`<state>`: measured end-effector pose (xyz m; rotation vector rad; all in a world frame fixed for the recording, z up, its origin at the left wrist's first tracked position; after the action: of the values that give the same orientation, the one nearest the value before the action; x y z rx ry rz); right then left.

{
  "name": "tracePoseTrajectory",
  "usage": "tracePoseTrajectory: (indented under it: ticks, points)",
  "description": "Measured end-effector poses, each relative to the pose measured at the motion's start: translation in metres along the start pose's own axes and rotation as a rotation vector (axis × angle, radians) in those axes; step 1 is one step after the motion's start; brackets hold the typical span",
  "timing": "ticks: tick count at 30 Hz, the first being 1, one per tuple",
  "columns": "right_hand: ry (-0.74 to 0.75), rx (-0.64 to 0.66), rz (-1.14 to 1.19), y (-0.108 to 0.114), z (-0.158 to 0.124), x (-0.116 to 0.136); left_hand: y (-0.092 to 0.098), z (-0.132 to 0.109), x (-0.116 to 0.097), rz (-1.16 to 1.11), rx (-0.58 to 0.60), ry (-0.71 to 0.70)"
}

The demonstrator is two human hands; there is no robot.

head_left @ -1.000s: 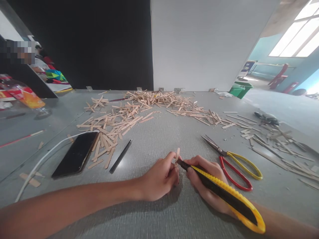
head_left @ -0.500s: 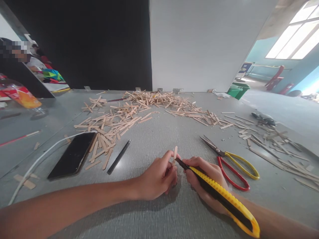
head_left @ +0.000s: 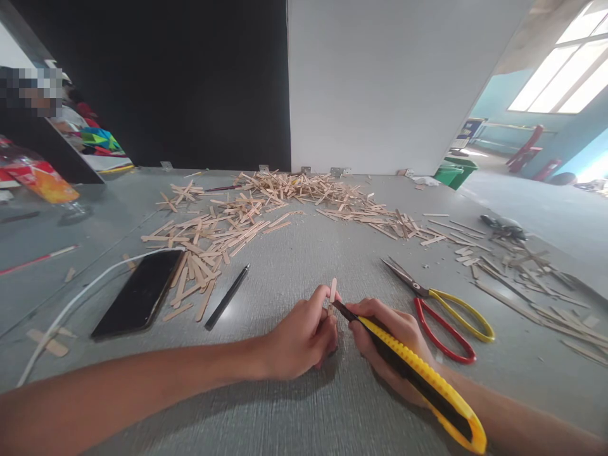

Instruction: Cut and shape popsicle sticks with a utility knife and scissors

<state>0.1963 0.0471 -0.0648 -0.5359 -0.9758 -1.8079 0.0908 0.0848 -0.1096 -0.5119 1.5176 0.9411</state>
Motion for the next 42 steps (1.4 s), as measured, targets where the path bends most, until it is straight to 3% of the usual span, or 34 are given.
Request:
tracePoseTrajectory:
  ticks: [8,16,23,42]
  points:
    - [-0.042,0.012,0.0,-0.002,0.002,0.0,0.0,-0.002,0.002,0.026,-0.005,0.014]
    - [-0.211,0.008,0.107,-0.004,-0.002,-0.012,0.001,-0.003,0.0,0.005,-0.02,0.038]
    - [-0.113,-0.052,0.124,0.005,-0.006,-0.011,0.002,-0.002,-0.007,0.038,-0.009,-0.047]
    - [-0.072,-0.039,0.079,0.004,-0.005,-0.011,0.002,-0.001,-0.005,-0.01,0.0,-0.001]
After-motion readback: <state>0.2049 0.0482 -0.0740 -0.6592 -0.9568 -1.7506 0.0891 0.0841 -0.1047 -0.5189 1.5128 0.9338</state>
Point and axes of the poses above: each hand's wrist, its own z-axis towards the middle knuckle, its own y-axis out of the back of the hand, x = y × z, the point moved 9 cm from there along z, towards the middle knuckle, and after that the axes turned 13 degrees about -x, right-handed, at the moved point
